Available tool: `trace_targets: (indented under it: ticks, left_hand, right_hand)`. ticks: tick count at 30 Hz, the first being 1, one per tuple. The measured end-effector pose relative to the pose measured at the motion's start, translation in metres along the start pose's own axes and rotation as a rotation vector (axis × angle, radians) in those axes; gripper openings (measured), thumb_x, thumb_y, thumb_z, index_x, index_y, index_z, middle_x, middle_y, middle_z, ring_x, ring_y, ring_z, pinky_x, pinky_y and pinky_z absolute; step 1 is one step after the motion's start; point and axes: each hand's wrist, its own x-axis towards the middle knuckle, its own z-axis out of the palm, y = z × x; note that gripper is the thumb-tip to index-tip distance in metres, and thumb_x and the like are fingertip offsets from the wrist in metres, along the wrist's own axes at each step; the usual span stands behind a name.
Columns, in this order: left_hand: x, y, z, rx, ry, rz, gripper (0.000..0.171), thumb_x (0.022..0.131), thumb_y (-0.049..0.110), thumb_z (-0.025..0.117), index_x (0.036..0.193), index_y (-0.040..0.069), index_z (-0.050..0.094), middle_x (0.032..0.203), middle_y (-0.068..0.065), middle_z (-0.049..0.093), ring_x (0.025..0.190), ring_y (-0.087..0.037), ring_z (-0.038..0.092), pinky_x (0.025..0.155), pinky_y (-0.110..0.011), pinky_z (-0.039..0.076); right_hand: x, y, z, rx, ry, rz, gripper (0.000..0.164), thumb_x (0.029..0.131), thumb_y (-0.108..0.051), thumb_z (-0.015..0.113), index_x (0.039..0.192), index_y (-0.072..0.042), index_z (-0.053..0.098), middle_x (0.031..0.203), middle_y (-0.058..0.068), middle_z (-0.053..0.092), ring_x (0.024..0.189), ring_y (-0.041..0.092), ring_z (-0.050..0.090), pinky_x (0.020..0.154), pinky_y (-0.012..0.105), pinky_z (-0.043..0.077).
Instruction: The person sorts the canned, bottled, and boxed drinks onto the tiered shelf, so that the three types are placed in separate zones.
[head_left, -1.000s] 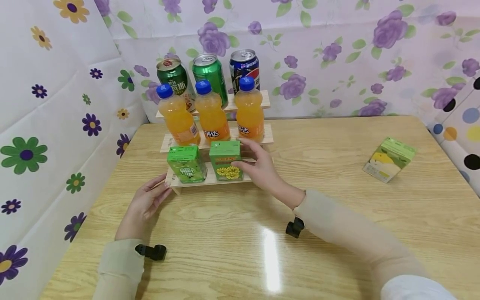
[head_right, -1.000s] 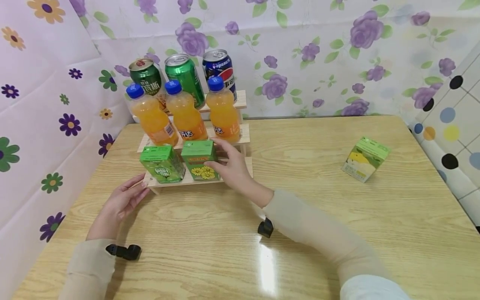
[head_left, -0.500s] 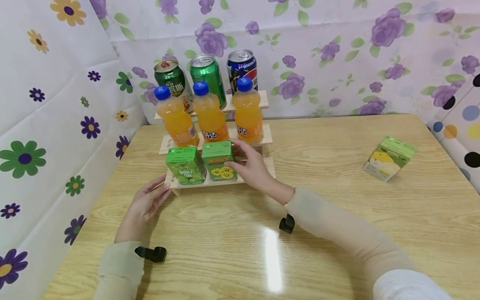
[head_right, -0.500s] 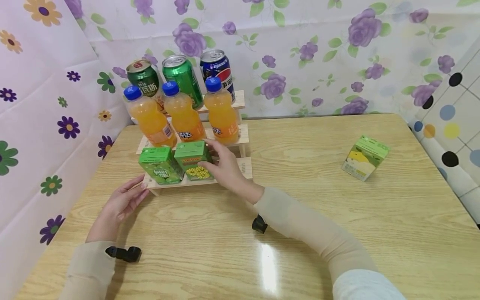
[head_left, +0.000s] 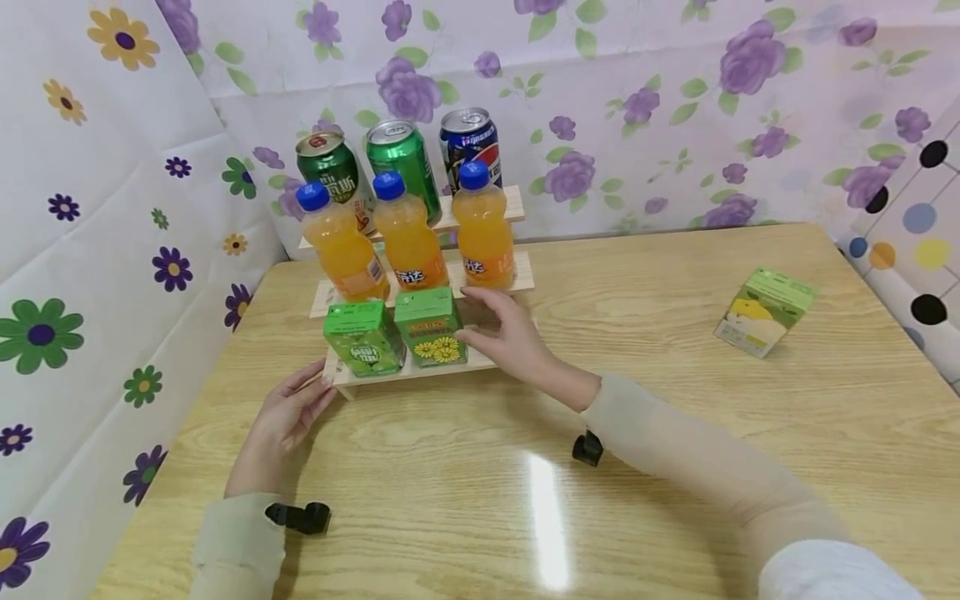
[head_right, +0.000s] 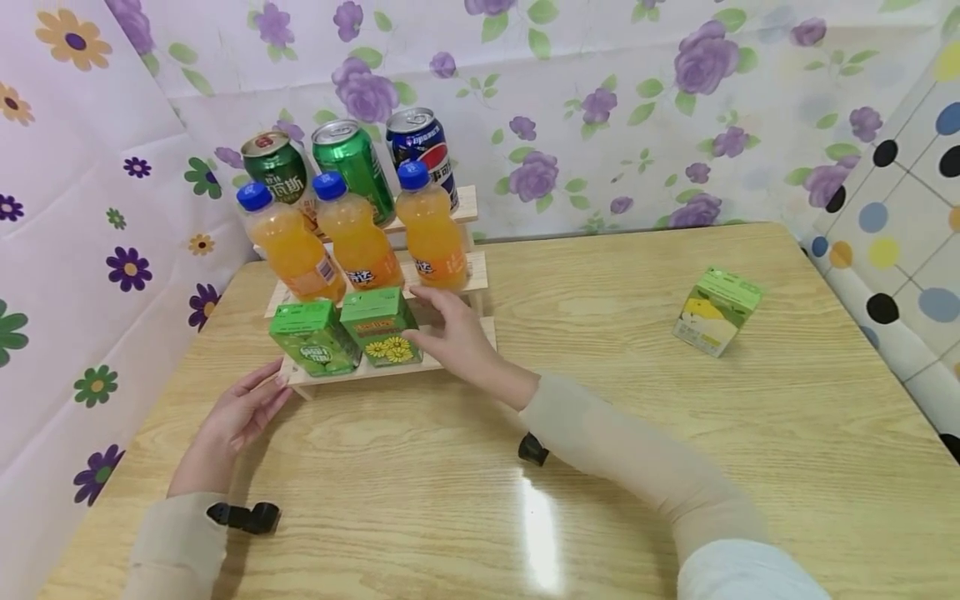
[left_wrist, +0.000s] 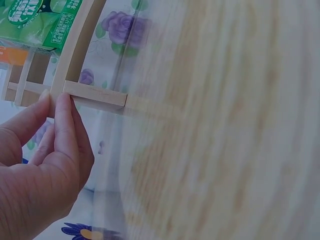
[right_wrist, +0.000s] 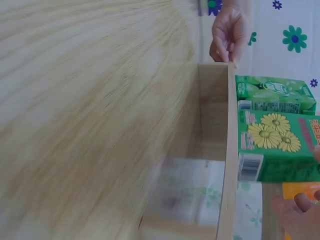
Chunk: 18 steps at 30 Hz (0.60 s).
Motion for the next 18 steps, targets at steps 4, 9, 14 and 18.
trace_targets:
  ticks: [4,9,14,18]
  left_hand:
    - [-0.001,-0.002,-0.002,0.002,0.008,-0.006,0.028,0.090,-0.004,0.059,0.101,0.018,0.073,0.097,0.003,0.068,0.086,-0.009,0.068,0.085,-0.017,0.057]
    - [-0.005,-0.002,-0.005,0.009,0.010,-0.012,0.027,0.090,-0.003,0.060,0.100,0.019,0.071,0.097,0.003,0.067,0.087,-0.008,0.068,0.087,-0.017,0.056]
    - [-0.003,0.000,-0.005,-0.013,-0.008,-0.012,0.028,0.090,-0.005,0.059,0.098,0.018,0.072,0.097,0.002,0.067,0.087,-0.010,0.068,0.087,-0.018,0.057]
    - [-0.001,0.000,-0.004,-0.015,-0.017,-0.007,0.028,0.089,-0.005,0.061,0.095,0.019,0.073,0.096,0.002,0.068,0.086,-0.010,0.068,0.085,-0.018,0.057]
  right_hand:
    - [-0.009,0.001,-0.017,-0.021,-0.012,-0.001,0.052,0.083,-0.007,0.073,0.130,0.001,0.052,0.128,0.019,0.055,0.118,0.033,0.053,0.097,0.042,0.055]
    - [-0.023,-0.002,-0.044,-0.064,-0.016,-0.048,0.048,0.082,-0.006,0.074,0.126,0.002,0.055,0.126,0.020,0.057,0.117,0.035,0.055,0.095,0.044,0.055]
    - [-0.035,-0.005,-0.071,-0.158,0.036,-0.122,0.046,0.080,-0.002,0.075,0.122,0.004,0.057,0.122,0.021,0.059,0.114,0.034,0.055,0.093,0.046,0.056]
    - [-0.042,-0.007,-0.094,-0.248,0.082,-0.136,0.048,0.079,-0.001,0.075,0.122,0.005,0.056,0.122,0.020,0.059,0.114,0.033,0.055,0.094,0.045,0.055]
